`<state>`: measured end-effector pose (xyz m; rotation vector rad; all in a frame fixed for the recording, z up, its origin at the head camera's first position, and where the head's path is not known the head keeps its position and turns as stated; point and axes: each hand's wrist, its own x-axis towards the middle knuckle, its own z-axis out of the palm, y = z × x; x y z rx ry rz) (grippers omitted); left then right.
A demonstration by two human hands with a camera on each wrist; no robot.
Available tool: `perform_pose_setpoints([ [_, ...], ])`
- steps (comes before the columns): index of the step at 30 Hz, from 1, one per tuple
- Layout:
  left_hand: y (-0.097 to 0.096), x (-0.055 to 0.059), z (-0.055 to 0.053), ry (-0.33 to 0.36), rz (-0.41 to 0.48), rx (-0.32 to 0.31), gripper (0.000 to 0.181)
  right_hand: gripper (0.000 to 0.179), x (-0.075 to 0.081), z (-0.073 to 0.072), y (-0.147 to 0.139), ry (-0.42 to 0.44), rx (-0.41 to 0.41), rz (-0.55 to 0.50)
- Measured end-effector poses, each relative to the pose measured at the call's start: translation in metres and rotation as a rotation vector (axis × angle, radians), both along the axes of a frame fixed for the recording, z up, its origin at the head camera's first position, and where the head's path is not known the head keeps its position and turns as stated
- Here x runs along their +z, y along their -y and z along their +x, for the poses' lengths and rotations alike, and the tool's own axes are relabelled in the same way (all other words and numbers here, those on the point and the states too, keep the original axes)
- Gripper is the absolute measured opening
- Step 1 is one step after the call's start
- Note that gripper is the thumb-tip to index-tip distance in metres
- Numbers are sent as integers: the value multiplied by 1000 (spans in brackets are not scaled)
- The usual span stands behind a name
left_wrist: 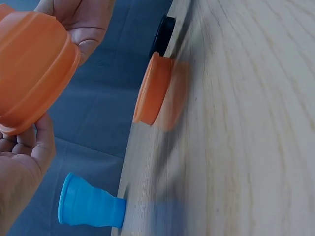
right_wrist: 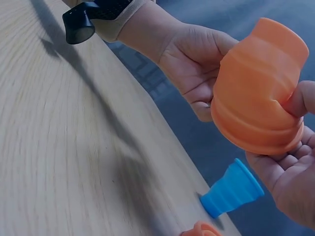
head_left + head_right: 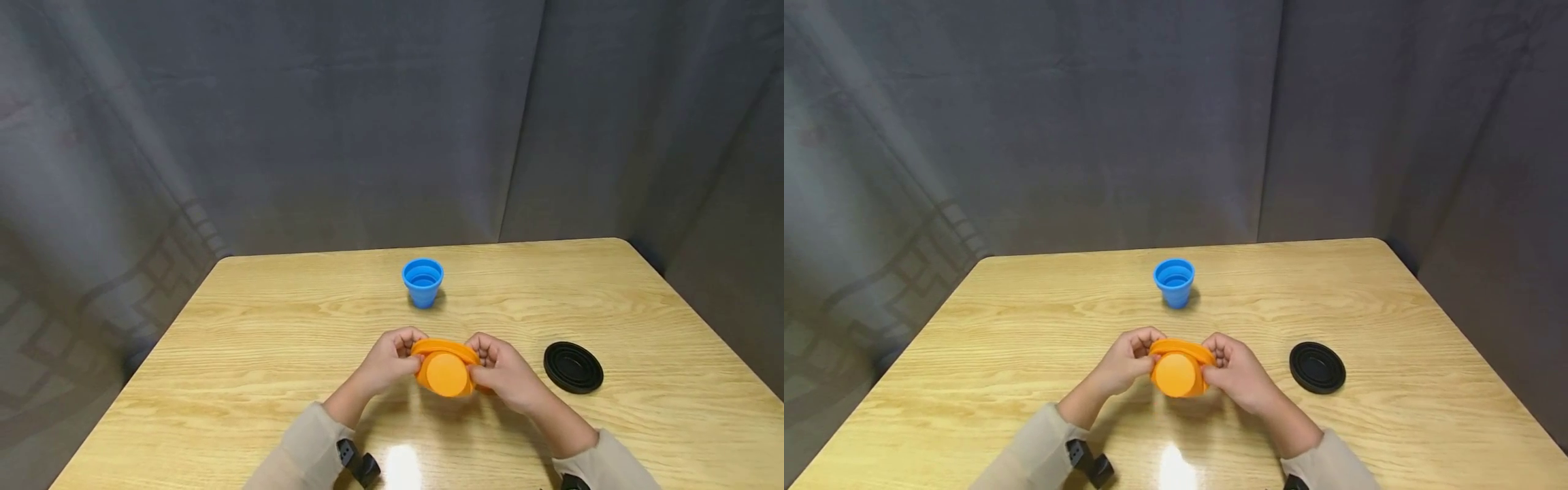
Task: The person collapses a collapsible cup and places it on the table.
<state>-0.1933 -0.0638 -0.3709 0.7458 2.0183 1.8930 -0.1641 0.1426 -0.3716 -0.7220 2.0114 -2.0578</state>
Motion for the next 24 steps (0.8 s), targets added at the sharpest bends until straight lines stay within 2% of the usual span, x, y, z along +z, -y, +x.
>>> perform_pose_setpoints([
  [5, 1, 0, -2, 36, 12, 19, 19, 14, 2, -1, 0, 41, -16, -23],
  [12, 1, 2, -4, -15, -5, 73, 21, 29, 3, -1, -5, 74, 170, -216],
  [14, 0, 3, -4, -26, -19, 95, 21, 32, 3, -1, -5, 79, 191, -243],
  [17, -3, 3, -4, -16, -45, 108, 22, 32, 3, 0, -2, 81, 152, -242],
  [19, -4, 4, -4, -1, -60, 101, 24, 31, 3, 1, 0, 85, 98, -227],
  [24, -3, 4, -4, 99, 6, -18, 33, 31, 6, 3, 6, 115, -64, -160],
])
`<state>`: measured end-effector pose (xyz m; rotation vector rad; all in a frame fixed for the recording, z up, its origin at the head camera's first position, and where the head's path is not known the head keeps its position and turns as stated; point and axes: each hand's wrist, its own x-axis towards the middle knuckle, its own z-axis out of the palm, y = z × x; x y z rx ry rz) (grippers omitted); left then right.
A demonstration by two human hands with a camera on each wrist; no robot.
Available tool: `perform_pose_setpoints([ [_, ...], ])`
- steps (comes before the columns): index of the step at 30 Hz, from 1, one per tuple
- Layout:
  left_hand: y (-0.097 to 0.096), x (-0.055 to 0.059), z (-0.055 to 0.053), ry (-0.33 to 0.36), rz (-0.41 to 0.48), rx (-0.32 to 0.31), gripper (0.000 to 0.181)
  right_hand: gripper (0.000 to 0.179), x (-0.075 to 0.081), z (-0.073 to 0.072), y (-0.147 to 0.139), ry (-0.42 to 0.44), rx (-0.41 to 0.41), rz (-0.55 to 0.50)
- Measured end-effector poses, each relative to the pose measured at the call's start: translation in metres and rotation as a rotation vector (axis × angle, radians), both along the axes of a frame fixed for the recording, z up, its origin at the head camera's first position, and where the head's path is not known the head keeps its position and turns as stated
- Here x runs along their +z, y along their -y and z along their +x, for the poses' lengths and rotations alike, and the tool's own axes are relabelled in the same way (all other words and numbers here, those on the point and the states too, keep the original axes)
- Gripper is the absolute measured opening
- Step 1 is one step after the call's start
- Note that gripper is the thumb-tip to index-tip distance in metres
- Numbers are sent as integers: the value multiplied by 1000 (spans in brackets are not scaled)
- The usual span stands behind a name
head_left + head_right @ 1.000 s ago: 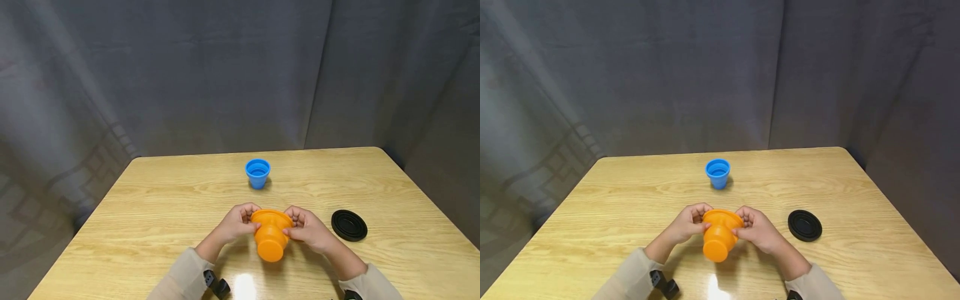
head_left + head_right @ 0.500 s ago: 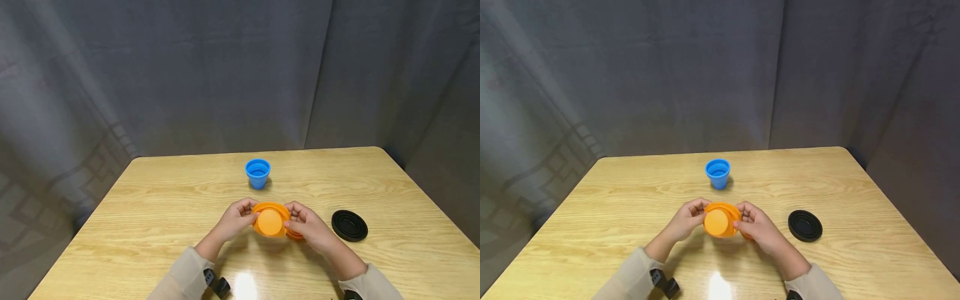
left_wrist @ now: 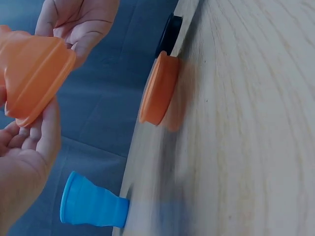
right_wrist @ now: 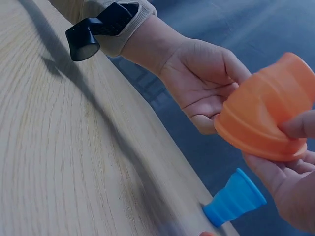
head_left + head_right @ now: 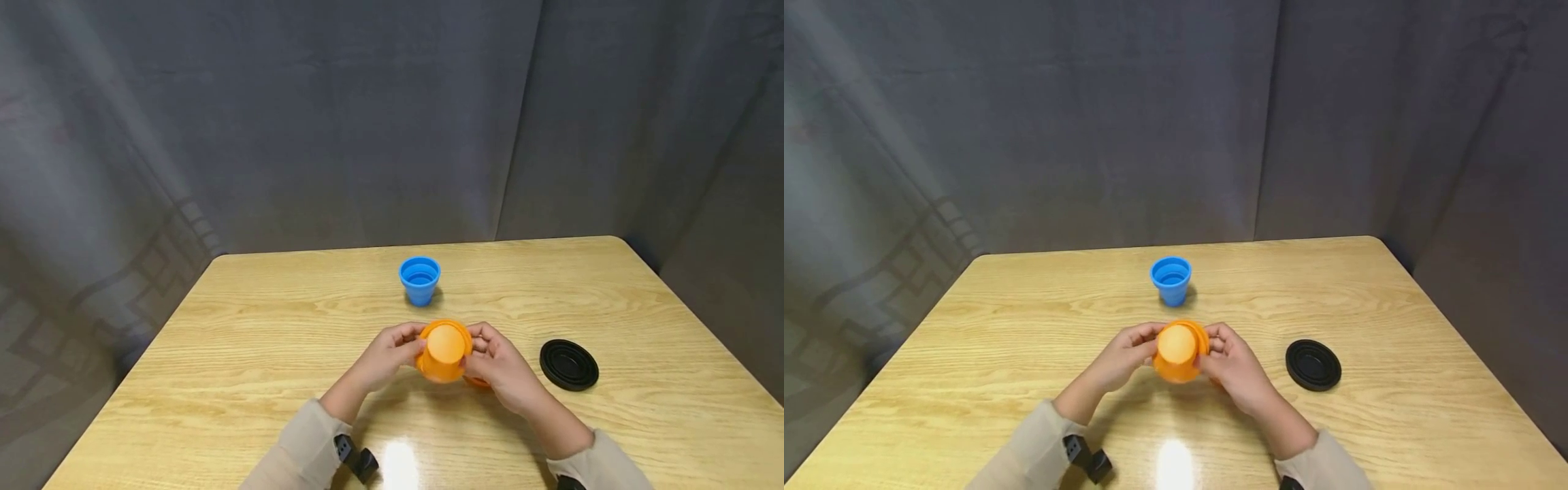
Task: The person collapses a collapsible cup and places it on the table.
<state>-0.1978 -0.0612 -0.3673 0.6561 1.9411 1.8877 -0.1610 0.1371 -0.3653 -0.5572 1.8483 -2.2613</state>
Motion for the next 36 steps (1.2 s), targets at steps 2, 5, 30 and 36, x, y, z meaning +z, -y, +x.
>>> perform_pose_setpoints([
  [2, 1, -1, -1, 36, 33, -44, 37, 33, 1, 0, 2, 25, -55, 32],
  [5, 1, -1, -1, 29, 31, -43, 40, 36, 3, 1, 5, 63, -112, 68],
  [30, 15, -7, 0, -9, 133, -165, 31, 28, 4, 2, -5, 25, 135, -2],
  [36, 21, -5, 2, 17, 239, -328, 43, 27, 7, 1, -12, 52, 372, -80],
])
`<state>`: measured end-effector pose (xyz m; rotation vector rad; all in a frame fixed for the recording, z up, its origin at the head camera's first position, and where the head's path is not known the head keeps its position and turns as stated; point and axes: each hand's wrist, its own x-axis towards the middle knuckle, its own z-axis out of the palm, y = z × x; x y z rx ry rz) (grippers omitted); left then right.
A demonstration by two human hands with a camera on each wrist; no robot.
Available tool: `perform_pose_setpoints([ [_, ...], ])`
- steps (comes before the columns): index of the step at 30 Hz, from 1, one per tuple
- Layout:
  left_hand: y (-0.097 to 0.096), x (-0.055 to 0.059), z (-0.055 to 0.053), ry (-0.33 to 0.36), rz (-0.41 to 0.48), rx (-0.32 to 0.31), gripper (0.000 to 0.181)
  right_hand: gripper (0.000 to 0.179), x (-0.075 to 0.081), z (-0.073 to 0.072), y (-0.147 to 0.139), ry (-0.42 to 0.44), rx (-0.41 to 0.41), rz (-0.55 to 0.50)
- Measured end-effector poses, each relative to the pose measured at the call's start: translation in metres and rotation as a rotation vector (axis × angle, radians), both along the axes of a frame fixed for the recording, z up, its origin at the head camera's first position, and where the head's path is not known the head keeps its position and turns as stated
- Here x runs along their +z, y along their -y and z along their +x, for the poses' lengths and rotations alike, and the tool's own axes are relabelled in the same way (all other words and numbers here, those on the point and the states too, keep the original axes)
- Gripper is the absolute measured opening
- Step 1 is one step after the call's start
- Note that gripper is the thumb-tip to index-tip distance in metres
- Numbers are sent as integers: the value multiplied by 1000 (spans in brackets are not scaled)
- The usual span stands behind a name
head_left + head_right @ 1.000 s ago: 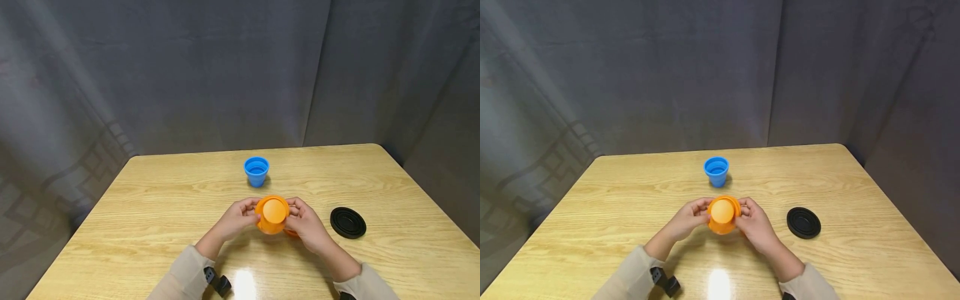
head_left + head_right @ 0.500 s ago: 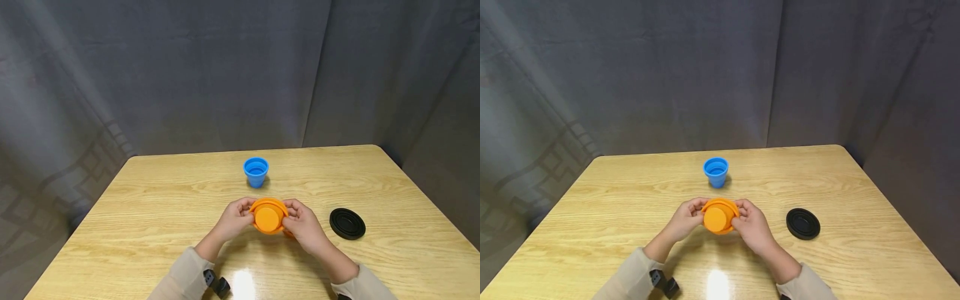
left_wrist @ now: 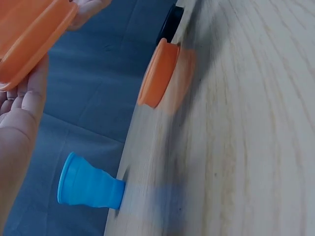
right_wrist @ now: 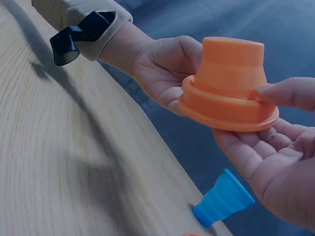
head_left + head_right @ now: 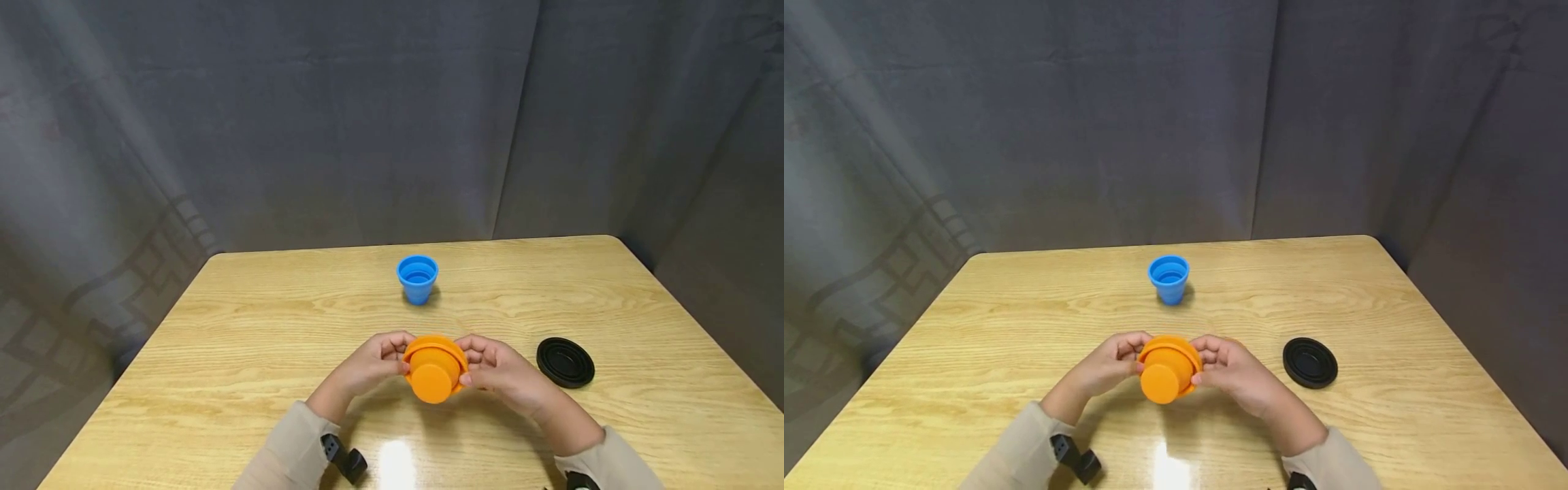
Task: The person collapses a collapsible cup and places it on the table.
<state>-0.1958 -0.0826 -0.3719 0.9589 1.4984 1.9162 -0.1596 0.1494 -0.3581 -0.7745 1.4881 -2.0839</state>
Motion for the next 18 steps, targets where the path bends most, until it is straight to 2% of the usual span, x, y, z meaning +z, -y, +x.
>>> perform_pose_setpoints([
  [2, 1, 1, 1, 4, 18, -33, 46, 25, 1, 0, -1, 2, 29, 7],
  [5, 1, 2, 2, 24, 16, -41, 53, 21, 2, 0, 0, 3, 21, 42],
  [11, -2, 4, 5, 16, -23, 44, 59, 14, 0, 1, 5, 24, -23, 56],
  [18, -7, 4, 7, 0, -23, 90, 59, 7, -2, 3, 8, 10, -67, 47],
])
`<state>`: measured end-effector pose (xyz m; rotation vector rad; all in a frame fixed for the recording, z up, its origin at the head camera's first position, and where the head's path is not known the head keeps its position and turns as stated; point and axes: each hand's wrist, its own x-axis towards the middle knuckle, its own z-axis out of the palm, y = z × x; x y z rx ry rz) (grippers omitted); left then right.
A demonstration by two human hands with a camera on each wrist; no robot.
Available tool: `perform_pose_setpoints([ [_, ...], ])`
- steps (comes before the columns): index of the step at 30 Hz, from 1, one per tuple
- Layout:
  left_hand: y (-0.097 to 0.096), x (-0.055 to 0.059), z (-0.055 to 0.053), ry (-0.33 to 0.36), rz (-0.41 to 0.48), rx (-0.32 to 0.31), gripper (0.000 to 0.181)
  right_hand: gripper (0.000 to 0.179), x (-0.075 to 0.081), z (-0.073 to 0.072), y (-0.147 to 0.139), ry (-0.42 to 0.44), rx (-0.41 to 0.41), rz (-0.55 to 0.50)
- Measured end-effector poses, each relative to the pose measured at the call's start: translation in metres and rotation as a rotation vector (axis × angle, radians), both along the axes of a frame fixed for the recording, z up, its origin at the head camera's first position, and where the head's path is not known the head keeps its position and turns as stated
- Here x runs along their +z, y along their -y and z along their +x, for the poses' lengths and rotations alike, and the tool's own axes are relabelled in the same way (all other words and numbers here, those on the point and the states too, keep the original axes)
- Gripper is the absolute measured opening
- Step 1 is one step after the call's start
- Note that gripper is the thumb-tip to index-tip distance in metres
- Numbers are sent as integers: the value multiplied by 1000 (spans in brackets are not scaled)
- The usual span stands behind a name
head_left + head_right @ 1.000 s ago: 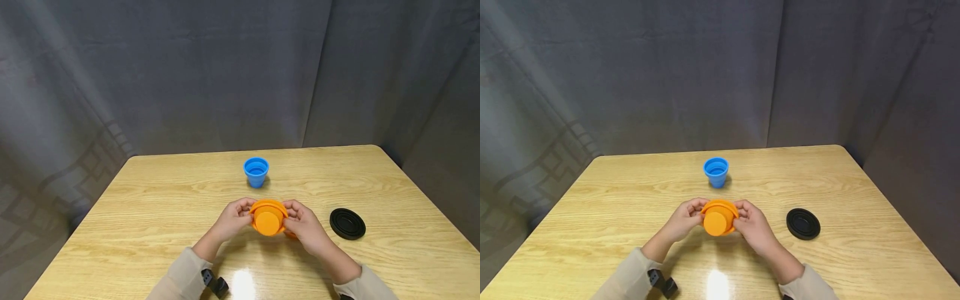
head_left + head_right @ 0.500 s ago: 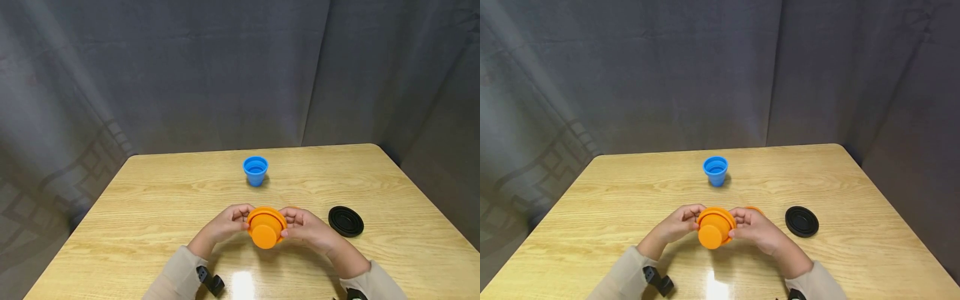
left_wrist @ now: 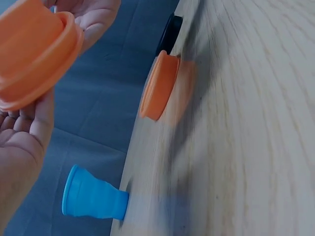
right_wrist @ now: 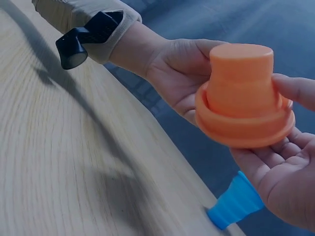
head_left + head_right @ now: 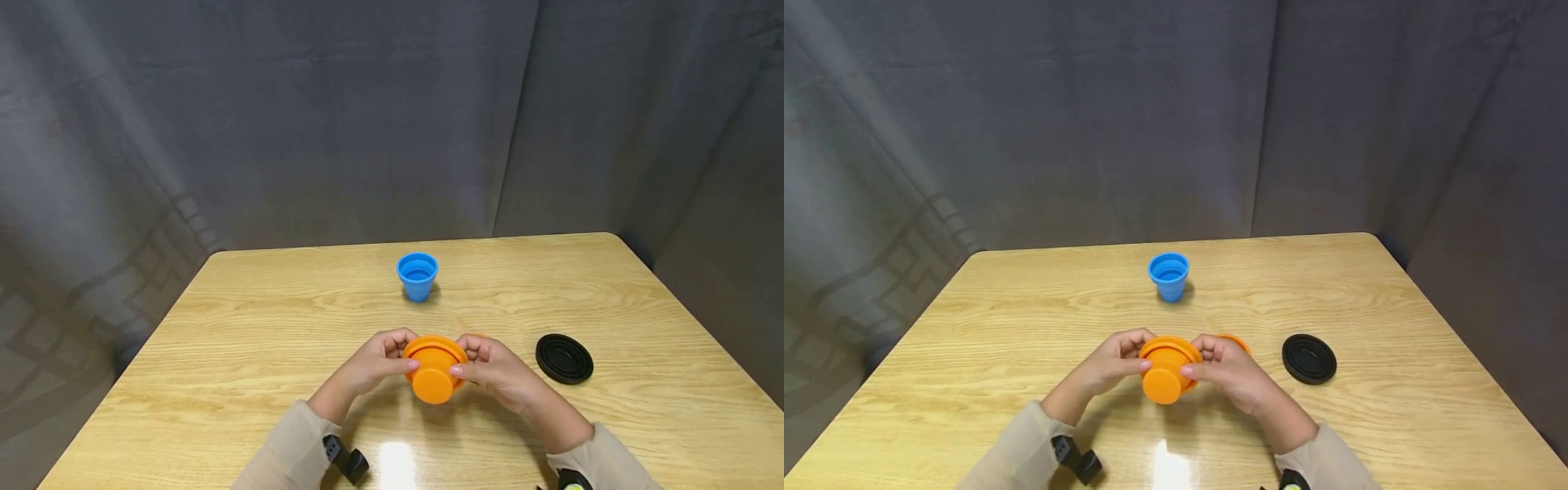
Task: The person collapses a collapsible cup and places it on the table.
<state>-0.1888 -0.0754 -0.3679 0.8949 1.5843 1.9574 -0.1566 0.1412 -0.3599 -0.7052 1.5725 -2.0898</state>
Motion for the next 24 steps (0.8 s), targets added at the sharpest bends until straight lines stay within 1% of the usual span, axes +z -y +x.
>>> perform_pose_setpoints([
  [4, -2, 0, 0, -23, -22, 13, 54, 9, 0, 0, 4, 20, -42, 15],
  [8, -3, 0, 0, -34, -66, 27, 40, 14, -1, 0, 6, 40, -74, 33],
  [11, -4, 1, 0, -42, -95, 51, 30, 15, -1, 0, 7, 27, -106, 56],
  [13, -6, 1, 1, -45, -115, 80, 26, 14, -1, 0, 8, 8, -134, 73],
  [15, -7, 1, 1, -49, -142, 122, 23, 11, -1, 0, 10, -5, -168, 94],
  [19, -10, -1, 1, -42, -188, 191, 21, 11, -1, 0, 13, 4, -225, 131],
  [21, -9, -2, 1, -30, -202, 212, 21, 10, -1, 0, 13, 16, -232, 140],
  [24, -7, -2, 1, -12, -214, 233, 22, 7, -2, 0, 12, -2, -219, 148],
])
